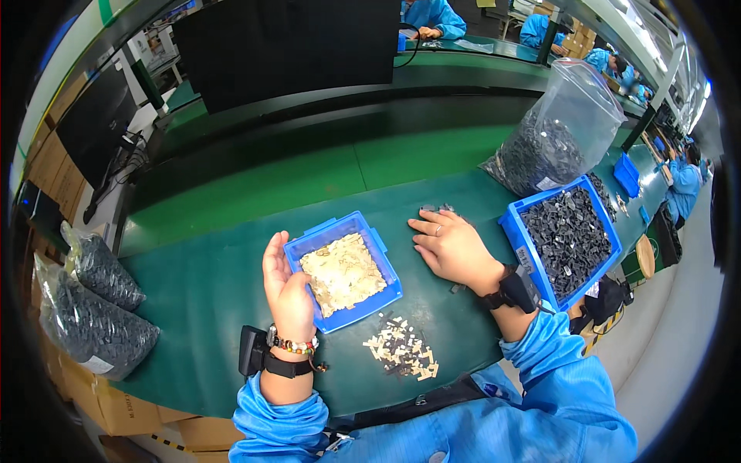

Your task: Assembling small plastic and metal components at a factory workbench by fitting pieces together.

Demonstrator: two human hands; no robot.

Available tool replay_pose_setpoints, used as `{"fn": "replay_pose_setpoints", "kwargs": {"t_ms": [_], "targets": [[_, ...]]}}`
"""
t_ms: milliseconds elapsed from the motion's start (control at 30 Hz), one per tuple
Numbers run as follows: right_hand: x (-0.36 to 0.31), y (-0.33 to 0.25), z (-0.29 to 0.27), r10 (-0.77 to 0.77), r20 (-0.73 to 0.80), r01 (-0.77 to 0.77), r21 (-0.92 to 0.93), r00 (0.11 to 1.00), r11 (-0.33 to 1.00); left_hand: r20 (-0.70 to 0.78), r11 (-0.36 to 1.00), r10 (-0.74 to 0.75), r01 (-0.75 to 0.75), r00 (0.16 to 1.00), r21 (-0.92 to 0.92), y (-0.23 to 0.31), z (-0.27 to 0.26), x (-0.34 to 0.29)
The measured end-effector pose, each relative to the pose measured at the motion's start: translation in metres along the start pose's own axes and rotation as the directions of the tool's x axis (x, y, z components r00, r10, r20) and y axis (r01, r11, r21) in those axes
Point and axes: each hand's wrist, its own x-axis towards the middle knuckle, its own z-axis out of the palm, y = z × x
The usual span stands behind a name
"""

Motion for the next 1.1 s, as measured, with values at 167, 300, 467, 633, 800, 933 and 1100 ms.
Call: {"fn": "replay_pose_setpoints", "kwargs": {"t_ms": [167,300,467,633,800,933,1100], "targets": [[-0.018,-0.031,-0.038,0.237,0.024,-0.238,0.086,0.971,0.967,-0.005,1.000,-0.007,0.006,1.000,-0.018,-0.001,-0.002,-0.001],[-0.045,-0.045,-0.026,0.359,0.144,-0.356,-0.047,0.922,0.933,-0.005,0.992,-0.077,0.076,0.997,-0.101,0.012,0.007,-0.006],[-0.033,-0.035,-0.007,0.411,0.039,-0.407,-0.076,0.911,0.910,0.058,0.988,-0.034,0.042,0.998,-0.147,0.004,0.007,-0.009],[-0.014,-0.019,0.003,0.424,-0.071,-0.427,-0.030,0.903,0.904,0.069,0.984,-0.052,0.063,0.996,-0.165,0.007,0.009,-0.009],[-0.024,-0.024,-0.004,0.205,-0.299,-0.216,-0.002,0.932,0.976,0.120,0.981,-0.044,0.066,0.992,-0.183,0.008,0.009,-0.010],[-0.046,-0.059,-0.009,-0.071,-0.343,0.172,0.275,0.937,0.946,0.172,0.981,-0.038,0.069,0.984,-0.180,0.001,0.002,-0.007],[-0.048,-0.107,-0.008,-0.034,0.020,0.028,0.267,0.999,0.963,0.228,0.998,0.044,-0.030,0.973,-0.062,-0.013,-0.007,-0.002]]}}
